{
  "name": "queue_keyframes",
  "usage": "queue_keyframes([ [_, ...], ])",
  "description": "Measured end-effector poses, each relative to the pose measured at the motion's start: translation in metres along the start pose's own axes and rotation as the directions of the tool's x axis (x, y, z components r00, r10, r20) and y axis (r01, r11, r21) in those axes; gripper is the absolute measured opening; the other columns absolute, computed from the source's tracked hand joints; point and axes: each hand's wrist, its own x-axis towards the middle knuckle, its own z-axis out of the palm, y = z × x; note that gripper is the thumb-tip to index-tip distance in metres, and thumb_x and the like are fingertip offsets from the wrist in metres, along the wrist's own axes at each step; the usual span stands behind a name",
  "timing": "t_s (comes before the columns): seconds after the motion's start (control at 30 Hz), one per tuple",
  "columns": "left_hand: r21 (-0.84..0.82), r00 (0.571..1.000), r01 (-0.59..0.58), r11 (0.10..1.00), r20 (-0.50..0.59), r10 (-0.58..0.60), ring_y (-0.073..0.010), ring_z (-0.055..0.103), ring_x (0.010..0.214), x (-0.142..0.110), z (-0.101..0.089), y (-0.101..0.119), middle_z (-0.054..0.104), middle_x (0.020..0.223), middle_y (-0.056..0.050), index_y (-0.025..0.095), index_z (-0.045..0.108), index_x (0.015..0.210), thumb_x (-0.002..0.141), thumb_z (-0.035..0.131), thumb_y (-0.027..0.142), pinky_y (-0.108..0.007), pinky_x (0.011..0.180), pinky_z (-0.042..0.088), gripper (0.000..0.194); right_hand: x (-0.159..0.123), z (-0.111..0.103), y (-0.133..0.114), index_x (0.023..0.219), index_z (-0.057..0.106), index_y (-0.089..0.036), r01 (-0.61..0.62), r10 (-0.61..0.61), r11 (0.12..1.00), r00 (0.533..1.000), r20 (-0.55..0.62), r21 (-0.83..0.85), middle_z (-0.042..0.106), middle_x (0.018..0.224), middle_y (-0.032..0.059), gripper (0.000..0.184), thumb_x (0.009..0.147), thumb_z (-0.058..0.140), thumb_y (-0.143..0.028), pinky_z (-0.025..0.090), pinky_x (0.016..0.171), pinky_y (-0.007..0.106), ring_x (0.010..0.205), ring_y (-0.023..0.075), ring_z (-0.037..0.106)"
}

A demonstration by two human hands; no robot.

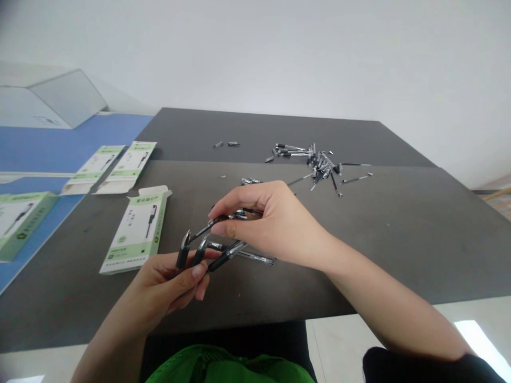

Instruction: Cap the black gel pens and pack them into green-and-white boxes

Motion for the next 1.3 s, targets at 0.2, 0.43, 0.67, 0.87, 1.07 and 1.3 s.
queue_keyframes([
  [0.2,0.028,1.0,-0.001,1.0,0.019,0.0,-0.0032,0.035,0.043,-0.002,0.0,0.001,0.062,0.06,0.002,0.022,0.081,0.112,0.091,0.074,0.039,-0.015,0.039,0.019,0.028,-0.002,-0.001,-0.007,0.082,0.079,-0.023,0.01,-0.01,0.996,1.0,-0.001,-0.086,0.069,0.071,-0.001,0.004,0.079,0.08,-0.025,0.037,0.049,0.027,0.056,0.0114,0.053],
  [0.43,0.026,1.0,0.015,1.0,0.021,-0.016,-0.0031,0.033,0.041,-0.003,-0.002,0.0,0.063,0.057,0.001,0.022,0.082,0.111,0.09,0.074,0.039,-0.015,0.038,0.019,0.028,-0.006,-0.013,-0.013,0.084,0.078,-0.023,0.054,-0.049,0.983,0.998,0.028,-0.178,0.074,0.084,0.0023,0.002,0.084,0.076,-0.023,0.043,0.057,0.03,0.071,0.0165,0.064],
  [0.67,0.055,0.997,0.019,0.998,0.078,-0.024,-0.0024,0.033,0.042,0.0,-0.006,-0.004,0.064,0.059,0.002,0.022,0.08,0.117,0.091,0.074,0.044,-0.014,0.038,0.02,0.035,-0.007,-0.011,-0.013,0.089,0.078,-0.02,0.129,-0.083,0.969,0.974,0.21,-0.213,0.077,0.09,0.0026,0.007,0.088,0.07,-0.018,0.052,0.073,0.029,0.083,0.0173,0.07],
  [0.87,0.073,0.995,0.037,0.997,0.086,-0.043,-0.0027,0.034,0.042,-0.001,-0.008,-0.002,0.065,0.058,0.002,0.022,0.079,0.117,0.092,0.073,0.045,-0.014,0.038,0.019,0.035,-0.009,-0.017,-0.014,0.088,0.077,-0.019,0.157,-0.124,0.955,0.982,0.141,-0.253,0.076,0.088,0.0016,0.006,0.087,0.071,-0.018,0.049,0.064,0.027,0.077,0.0153,0.067],
  [1.07,0.057,0.988,0.073,0.996,0.13,-0.08,-0.003,0.03,0.04,-0.001,-0.002,0.001,0.064,0.058,0.002,0.018,0.08,0.107,0.09,0.073,0.047,-0.017,0.038,0.015,0.034,-0.006,-0.013,-0.012,0.092,0.078,-0.015,0.244,-0.158,0.927,0.943,0.292,-0.284,0.076,0.09,0.0012,0.01,0.088,0.069,-0.011,0.051,0.074,0.024,0.083,0.0125,0.068],
  [1.3,0.266,0.995,0.007,0.964,0.097,-0.034,-0.0056,0.034,0.045,-0.002,-0.006,-0.004,0.05,0.055,0.003,0.014,0.074,0.074,0.093,0.064,0.055,-0.019,0.04,0.021,0.047,-0.001,-0.005,0.0,0.09,0.078,-0.013,0.215,-0.129,0.946,0.936,0.326,-0.243,0.074,0.081,0.0016,0.012,0.087,0.068,-0.006,0.049,0.066,0.022,0.076,0.0117,0.069],
])
